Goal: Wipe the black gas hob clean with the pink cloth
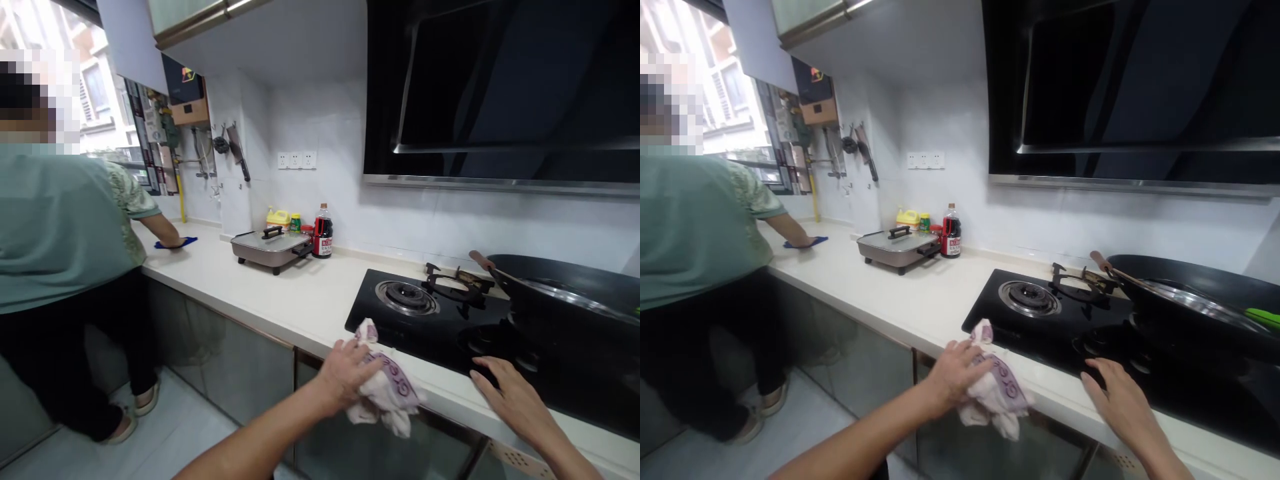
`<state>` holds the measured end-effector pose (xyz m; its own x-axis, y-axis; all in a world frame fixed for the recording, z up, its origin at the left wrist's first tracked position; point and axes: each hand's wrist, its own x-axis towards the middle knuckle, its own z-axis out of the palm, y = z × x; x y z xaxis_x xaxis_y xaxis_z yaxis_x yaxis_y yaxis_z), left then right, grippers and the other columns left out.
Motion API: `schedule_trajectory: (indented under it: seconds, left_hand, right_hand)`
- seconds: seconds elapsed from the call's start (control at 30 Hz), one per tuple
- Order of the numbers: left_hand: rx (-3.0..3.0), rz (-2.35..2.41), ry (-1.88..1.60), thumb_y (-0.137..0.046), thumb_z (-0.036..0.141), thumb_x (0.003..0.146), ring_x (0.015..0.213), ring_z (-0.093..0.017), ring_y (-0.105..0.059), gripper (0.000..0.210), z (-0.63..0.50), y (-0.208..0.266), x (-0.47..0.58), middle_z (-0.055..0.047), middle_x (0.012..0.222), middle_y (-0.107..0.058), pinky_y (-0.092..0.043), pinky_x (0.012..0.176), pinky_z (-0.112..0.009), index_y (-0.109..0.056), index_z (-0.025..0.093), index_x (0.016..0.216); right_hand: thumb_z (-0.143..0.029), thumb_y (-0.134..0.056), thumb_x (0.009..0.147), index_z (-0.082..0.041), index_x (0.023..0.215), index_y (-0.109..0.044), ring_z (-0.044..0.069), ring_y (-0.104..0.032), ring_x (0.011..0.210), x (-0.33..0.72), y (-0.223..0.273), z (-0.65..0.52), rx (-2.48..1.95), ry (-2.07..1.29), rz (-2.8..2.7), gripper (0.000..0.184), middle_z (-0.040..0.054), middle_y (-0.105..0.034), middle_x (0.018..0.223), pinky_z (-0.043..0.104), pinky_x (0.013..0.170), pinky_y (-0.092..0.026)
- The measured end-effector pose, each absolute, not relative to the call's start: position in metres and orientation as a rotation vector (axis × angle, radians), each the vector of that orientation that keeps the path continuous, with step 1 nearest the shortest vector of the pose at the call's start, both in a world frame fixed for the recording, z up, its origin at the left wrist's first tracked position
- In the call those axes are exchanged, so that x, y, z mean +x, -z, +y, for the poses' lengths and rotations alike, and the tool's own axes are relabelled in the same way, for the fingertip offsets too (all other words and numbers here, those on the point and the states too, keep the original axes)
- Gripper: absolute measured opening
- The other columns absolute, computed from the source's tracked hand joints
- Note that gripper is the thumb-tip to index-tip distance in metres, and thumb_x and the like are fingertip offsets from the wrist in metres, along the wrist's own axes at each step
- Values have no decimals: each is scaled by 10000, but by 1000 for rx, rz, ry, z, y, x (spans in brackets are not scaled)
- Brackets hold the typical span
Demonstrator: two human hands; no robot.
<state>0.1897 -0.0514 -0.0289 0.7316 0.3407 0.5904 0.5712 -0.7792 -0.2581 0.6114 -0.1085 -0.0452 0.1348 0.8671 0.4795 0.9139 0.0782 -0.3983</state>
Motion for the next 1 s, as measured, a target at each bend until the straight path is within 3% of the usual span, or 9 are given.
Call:
schedule_trajectory:
  seconds: [0.13, 0.37, 0.57, 0.83, 1.0]
  left_hand:
    - [-2476, -849, 721, -718, 449, 873, 1249, -345, -552, 667, -21, 20, 82, -147, 1381, -597, -435, 1048, -512, -530, 281, 1490]
    - [-2433, -1001, 732, -833, 400, 782, 1239, -332, -544, 733, 2, 8, -15, -143, 1338, -584, -443, 1103, -528, -546, 245, 1439]
    - [-2337, -1244, 664, -946, 421, 596, 1210, -379, -533, 926, -13, 11, 19, -140, 1307, -582, -423, 1089, -581, -554, 242, 1417]
    - [-2448, -1203, 624, -890, 696, 589, 1258, -415, -527, 1050, -48, 34, 150, -158, 1361, -596, -382, 1100, -627, -525, 278, 1480]
    - [-2457, -1103, 713, -807, 773, 636, 1198, -405, -557, 1032, -65, 47, 213, -174, 1311, -634, -399, 1061, -657, -520, 260, 1484]
  right_hand:
    - [-697, -420, 927, -214, 1242, -647, 335, -595, 1278, 613, 48, -107, -1796, 70, -1709, 619, 150, -628, 1353, 569, 1179, -399]
    - [-759, -423, 899, -228, 1239, -670, 354, -620, 1255, 617, 56, -103, -1781, 86, -1701, 677, 139, -646, 1339, 585, 1141, -446]
    - [-783, -416, 849, -214, 1182, -677, 365, -635, 1218, 608, 50, -103, -1809, 103, -1676, 709, 159, -671, 1283, 599, 1121, -458]
    - [-783, -435, 844, -217, 1191, -671, 369, -632, 1229, 608, 50, -102, -1818, 84, -1658, 704, 158, -662, 1301, 586, 1135, -446]
    - [-789, -483, 842, -224, 1210, -686, 370, -624, 1246, 617, 56, -100, -1799, 52, -1647, 704, 151, -647, 1342, 584, 1147, -436]
